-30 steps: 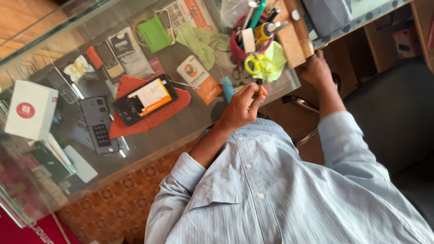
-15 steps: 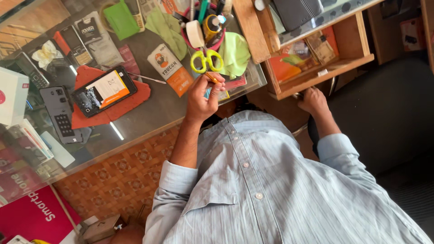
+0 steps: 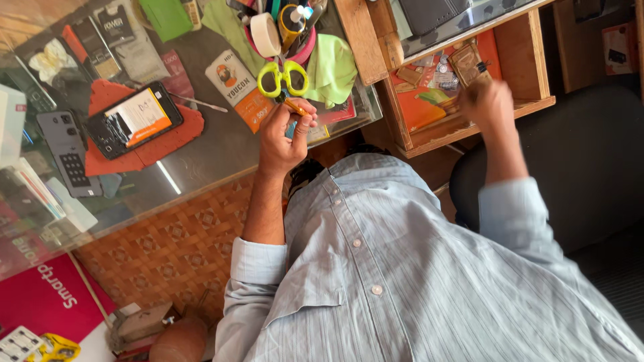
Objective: The person disassembles a mobile phone using a tool to pry open the back cover, then removes the internal components and battery.
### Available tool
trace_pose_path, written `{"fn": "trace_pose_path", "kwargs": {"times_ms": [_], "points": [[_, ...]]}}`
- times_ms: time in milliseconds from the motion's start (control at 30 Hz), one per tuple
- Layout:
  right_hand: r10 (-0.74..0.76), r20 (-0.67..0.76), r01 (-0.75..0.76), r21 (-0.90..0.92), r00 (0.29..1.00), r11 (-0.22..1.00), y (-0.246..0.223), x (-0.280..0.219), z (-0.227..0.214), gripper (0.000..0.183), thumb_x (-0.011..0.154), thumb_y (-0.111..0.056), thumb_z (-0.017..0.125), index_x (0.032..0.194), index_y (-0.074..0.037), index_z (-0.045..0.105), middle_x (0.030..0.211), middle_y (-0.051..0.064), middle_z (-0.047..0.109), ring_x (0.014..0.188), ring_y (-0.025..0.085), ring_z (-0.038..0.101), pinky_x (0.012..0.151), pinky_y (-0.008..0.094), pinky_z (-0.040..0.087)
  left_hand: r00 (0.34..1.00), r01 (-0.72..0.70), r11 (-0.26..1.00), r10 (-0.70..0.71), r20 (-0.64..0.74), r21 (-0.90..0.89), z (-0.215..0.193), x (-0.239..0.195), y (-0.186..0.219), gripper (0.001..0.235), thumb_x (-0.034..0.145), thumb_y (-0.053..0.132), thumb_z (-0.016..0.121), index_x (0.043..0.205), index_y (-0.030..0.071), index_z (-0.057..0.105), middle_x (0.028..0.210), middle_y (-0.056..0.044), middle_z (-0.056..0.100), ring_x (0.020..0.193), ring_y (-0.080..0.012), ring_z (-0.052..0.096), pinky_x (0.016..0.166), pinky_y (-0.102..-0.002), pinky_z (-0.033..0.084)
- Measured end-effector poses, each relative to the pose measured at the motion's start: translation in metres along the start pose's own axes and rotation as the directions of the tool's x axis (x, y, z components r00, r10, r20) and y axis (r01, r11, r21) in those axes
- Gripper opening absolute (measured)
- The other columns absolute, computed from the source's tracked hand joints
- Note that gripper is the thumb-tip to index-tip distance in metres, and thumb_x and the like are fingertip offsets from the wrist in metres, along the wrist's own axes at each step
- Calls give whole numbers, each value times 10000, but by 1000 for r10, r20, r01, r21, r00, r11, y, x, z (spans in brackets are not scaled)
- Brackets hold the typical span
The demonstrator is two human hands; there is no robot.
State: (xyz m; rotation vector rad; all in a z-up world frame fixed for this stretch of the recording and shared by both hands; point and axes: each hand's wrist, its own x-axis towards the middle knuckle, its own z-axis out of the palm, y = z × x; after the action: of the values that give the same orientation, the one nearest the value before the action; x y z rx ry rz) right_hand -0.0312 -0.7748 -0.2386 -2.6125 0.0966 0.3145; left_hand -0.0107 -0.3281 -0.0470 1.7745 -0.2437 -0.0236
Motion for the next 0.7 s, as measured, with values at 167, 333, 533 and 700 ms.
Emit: {"fn": "trace_pose_path", "kwargs": {"times_ms": [167,333,533,700], "points": [[-63,0,63,40,998,997,17,90,41,143,924,-151,713,1035,-108,794,942,144,756,745,325,744,706,446,614,1000,-12,1000,13,-18,27,1,-1,2,41,1051,3,627,1067,-32,613,1065,-125,683,897,-186,717,783,-298,625],[-43,-53,40,-59,998,997,11,103,65,186,910,-209,827,1069,-120,788,942,187,743,813,403,706,708,501,586,1000,3,996,-2,-14,86,1,1,7,52,1048,29,633,1055,-21,621,1024,-114,696,835,-179,735,756,-296,603],[-21,-112,27,52,993,998,2,103,71,225,862,-104,747,1087,-104,748,1071,125,744,947,344,713,815,459,597,1000,9,997,-8,-11,82,2,2,10,62,1052,43,630,1067,-17,622,1012,-109,688,832,-181,726,758,-295,603],[-110,-23,106,-119,994,987,-4,118,67,171,809,-134,760,971,-87,733,1024,118,742,936,349,704,827,449,594,1000,9,993,-9,0,121,2,4,10,44,1045,37,639,1048,-6,630,985,-103,693,814,-174,722,744,-292,592]]}}
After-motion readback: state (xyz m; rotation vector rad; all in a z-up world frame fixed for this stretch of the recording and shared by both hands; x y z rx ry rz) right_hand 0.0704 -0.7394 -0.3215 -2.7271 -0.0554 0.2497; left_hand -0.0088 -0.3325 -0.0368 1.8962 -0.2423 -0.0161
